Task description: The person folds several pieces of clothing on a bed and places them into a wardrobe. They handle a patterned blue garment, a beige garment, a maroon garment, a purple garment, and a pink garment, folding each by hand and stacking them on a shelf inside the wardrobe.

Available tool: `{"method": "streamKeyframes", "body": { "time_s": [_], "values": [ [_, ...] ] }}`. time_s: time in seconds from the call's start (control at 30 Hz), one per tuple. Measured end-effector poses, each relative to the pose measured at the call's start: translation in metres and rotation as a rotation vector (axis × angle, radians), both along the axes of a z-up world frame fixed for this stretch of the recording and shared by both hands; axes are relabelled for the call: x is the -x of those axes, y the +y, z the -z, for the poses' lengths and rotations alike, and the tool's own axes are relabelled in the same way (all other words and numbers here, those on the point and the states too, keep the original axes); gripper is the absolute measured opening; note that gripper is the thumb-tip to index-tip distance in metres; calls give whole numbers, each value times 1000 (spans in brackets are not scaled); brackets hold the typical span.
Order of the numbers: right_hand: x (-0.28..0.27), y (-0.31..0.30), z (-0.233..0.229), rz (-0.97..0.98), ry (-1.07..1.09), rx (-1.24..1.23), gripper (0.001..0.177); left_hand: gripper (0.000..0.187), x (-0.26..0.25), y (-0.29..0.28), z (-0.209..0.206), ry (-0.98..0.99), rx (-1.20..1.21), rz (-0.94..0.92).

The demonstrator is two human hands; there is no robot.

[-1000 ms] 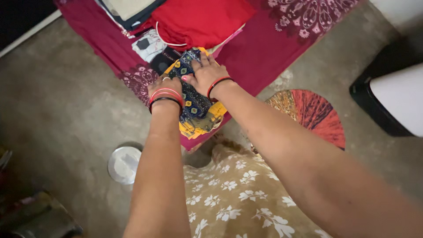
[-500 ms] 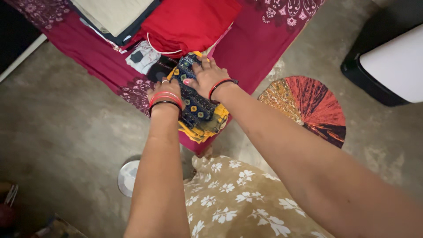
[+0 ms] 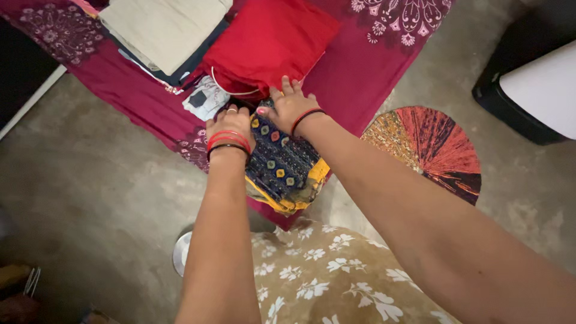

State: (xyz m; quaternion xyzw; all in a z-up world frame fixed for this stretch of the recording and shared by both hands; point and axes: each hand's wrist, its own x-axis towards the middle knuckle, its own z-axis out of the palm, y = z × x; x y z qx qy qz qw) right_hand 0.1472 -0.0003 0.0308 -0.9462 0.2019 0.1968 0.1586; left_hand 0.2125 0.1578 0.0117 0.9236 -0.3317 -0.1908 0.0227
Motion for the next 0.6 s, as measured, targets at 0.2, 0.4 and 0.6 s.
{"method": "streamKeyframes", "body": {
  "time_s": [0.2,0.4,0.6],
  "values": [
    [-7,-11,-4,68,42,-25,82,53,-13,-10,0,49,-128,36],
    [-9,-17,-3,146,49,-7,81,72,-27,-18,3,84,-162,87],
    [-7,-19,3,270,5,-2,83,119,-47,-43,10,143,-217,199]
  ]
}}
